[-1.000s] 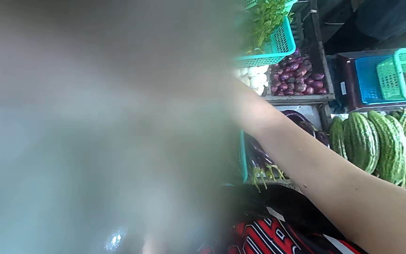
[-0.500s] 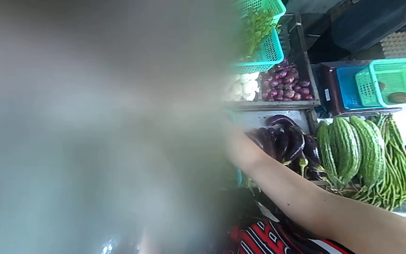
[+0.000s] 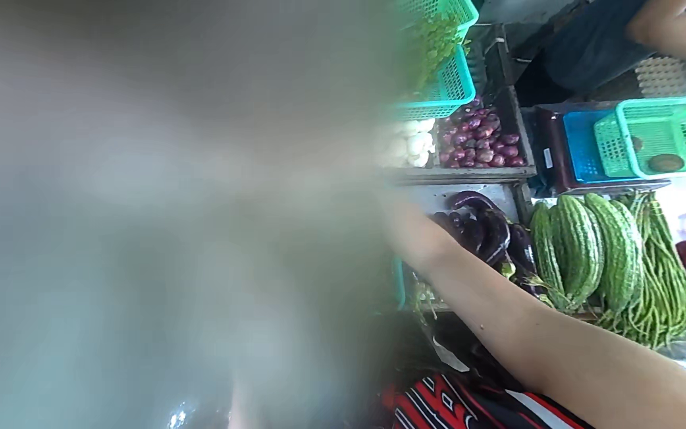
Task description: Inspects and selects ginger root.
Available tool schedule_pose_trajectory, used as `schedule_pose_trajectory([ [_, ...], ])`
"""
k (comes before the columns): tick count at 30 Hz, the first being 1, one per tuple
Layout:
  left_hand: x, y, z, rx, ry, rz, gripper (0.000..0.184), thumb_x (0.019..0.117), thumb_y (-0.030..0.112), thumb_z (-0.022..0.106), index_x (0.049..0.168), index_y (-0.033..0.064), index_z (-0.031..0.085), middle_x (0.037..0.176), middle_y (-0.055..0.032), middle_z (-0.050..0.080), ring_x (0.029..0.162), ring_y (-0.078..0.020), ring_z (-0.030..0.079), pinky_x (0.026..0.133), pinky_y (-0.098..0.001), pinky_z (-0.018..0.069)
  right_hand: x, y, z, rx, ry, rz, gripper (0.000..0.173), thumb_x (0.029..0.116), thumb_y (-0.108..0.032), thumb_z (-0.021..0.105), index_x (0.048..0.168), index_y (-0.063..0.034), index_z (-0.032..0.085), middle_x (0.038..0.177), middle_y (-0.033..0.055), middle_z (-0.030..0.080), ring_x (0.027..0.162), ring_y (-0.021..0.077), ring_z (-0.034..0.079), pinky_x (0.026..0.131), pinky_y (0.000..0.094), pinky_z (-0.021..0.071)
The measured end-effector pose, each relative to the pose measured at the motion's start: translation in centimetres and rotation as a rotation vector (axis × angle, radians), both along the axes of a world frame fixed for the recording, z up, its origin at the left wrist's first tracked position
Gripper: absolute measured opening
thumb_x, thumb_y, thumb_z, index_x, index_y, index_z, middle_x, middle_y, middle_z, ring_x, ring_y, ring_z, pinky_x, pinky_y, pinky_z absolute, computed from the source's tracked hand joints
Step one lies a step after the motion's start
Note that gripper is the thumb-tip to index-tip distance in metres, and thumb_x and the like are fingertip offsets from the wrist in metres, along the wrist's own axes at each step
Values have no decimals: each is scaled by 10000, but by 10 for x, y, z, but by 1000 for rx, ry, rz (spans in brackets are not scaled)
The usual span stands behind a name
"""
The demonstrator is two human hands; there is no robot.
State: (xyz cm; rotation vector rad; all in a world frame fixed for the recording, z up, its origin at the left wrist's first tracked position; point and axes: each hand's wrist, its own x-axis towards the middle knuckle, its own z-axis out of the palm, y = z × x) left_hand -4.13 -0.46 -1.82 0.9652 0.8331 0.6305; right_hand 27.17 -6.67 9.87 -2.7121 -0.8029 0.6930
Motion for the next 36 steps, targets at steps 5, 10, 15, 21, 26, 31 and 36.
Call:
schedule_pose_trajectory([
  [5, -4, -2, 3, 25, 30, -9, 286, 1020, 159, 453, 788, 137, 619, 550, 75, 485, 381, -22, 378, 367, -191, 345, 50, 8, -35, -80, -50, 216, 436, 1089, -302, 513, 1200, 96, 650, 1254, 292, 647, 1207, 439, 622, 1023, 563, 489],
  [10, 3, -3, -2, 14, 32, -38, 275, 1024, 161, 476, 808, 91, 631, 562, 46, 502, 383, -26, 381, 366, -192, 338, 115, 31, -66, -237, 40, 300, 560, 1084, -451, 466, 1181, 68, 653, 1318, 276, 608, 1258, 419, 587, 1029, 608, 462],
  [15, 9, -2, 1, 55, 45, -74, 248, 1012, 143, 493, 827, 84, 649, 586, 45, 532, 390, -28, 385, 369, -191, 333, 113, 19, -62, -175, 84, 287, 518, 1097, -400, 462, 1167, 72, 663, 1301, 279, 619, 1256, 421, 586, 1058, 587, 443],
  [21, 12, 0, 10, 39, 53, -59, 241, 1005, 122, 502, 829, 75, 659, 590, 31, 559, 388, -20, 398, 367, -185, 344, 145, 19, -98, 123, 169, 133, 471, 1064, -394, 552, 1050, 48, 713, 1038, 232, 697, 958, 355, 669, 911, 577, 508],
  [26, 9, 6, -3, 69, 26, -102, 223, 1007, 168, 546, 842, 72, 662, 596, 26, 537, 393, -34, 393, 368, -196, 346, 183, -4, -96, 207, 255, 173, 461, 1052, -435, 561, 1016, -9, 731, 915, 132, 719, 786, 230, 672, 793, 504, 558],
  [31, 26, 9, 1, 106, 70, -144, 222, 1003, 177, 559, 864, 56, 683, 572, 32, 525, 384, -34, 373, 368, -199, 336, 161, -62, -149, 230, 22, 259, 384, 1044, -359, 589, 952, -25, 753, 887, 175, 719, 863, 345, 702, 836, 617, 554],
  [36, 54, 9, 10, 128, 77, -202, 240, 1013, 154, 533, 851, 50, 677, 616, 16, 555, 396, -32, 380, 369, -191, 328, 121, -80, -171, 183, 38, 35, 534, 1022, -523, 569, 864, -33, 709, 802, 166, 679, 787, 354, 680, 742, 620, 542],
])
